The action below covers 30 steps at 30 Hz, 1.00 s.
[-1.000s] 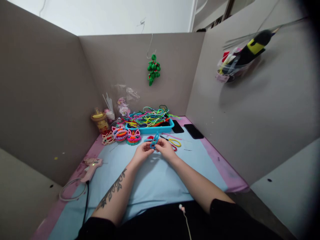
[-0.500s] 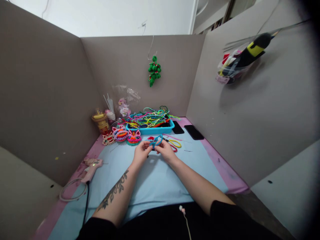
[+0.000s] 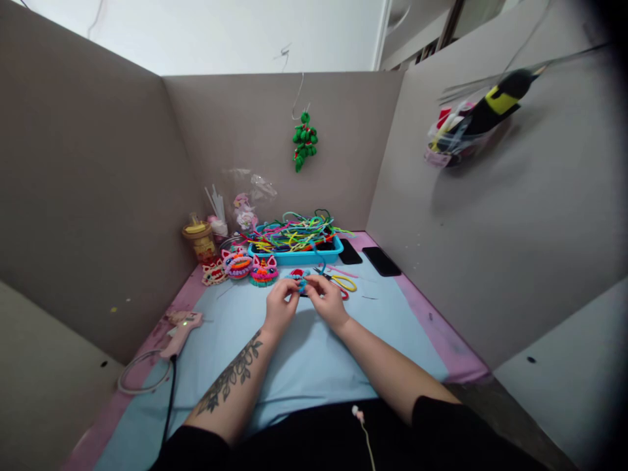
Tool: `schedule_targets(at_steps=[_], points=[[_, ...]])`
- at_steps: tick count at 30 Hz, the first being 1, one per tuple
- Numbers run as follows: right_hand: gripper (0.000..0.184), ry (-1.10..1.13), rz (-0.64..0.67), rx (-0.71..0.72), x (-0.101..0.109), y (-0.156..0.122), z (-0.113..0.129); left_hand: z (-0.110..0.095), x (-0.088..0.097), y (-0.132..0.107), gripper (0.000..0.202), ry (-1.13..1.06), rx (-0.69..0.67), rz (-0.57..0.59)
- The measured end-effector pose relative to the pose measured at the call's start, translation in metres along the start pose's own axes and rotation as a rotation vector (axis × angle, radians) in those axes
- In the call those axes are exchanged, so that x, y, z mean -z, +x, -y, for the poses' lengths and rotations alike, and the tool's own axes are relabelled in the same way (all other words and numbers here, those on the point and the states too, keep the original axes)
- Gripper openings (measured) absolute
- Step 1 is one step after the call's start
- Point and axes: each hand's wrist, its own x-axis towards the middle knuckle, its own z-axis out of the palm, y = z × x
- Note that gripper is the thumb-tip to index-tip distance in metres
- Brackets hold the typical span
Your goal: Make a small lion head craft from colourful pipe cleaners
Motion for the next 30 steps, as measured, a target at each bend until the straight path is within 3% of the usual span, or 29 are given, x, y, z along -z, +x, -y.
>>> schedule_targets(at_steps=[3,6,11,14,17,19,27,30], points=[[0.028,0.113,0.01,-0.042,0.001,0.001,-0.002,-0.004,0.001,-0.002,0.006,0.031,-0.075,0.071],[0.027,0.199,-0.017,-0.123,0.001,0.003,-0.002,-0.008,0.002,-0.002,0.009,0.016,-0.054,0.135],[0.026,0.309,-0.061,-0.193,0.005,0.01,-0.003,-0.01,0.001,0.0,0.018,-0.084,0.021,0.072],[0.03,0.313,0.053,-0.22,0.009,0.013,-0.004,-0.005,0.0,0.005,0.034,-0.228,0.162,0.061],[0.03,0.274,0.213,-0.242,0.012,0.013,-0.007,0.003,0.001,0.009,0.048,-0.352,0.373,0.163],[0.028,0.262,0.285,-0.239,0.011,0.013,-0.01,0.008,0.002,0.011,0.051,-0.382,0.443,0.218],[0.011,0.225,0.271,-0.198,0.01,0.015,-0.015,0.019,0.006,0.013,0.038,-0.332,0.406,0.293],[0.011,0.208,0.213,-0.193,0.014,0.016,-0.014,0.023,0.007,0.012,0.032,-0.382,0.416,0.231]])
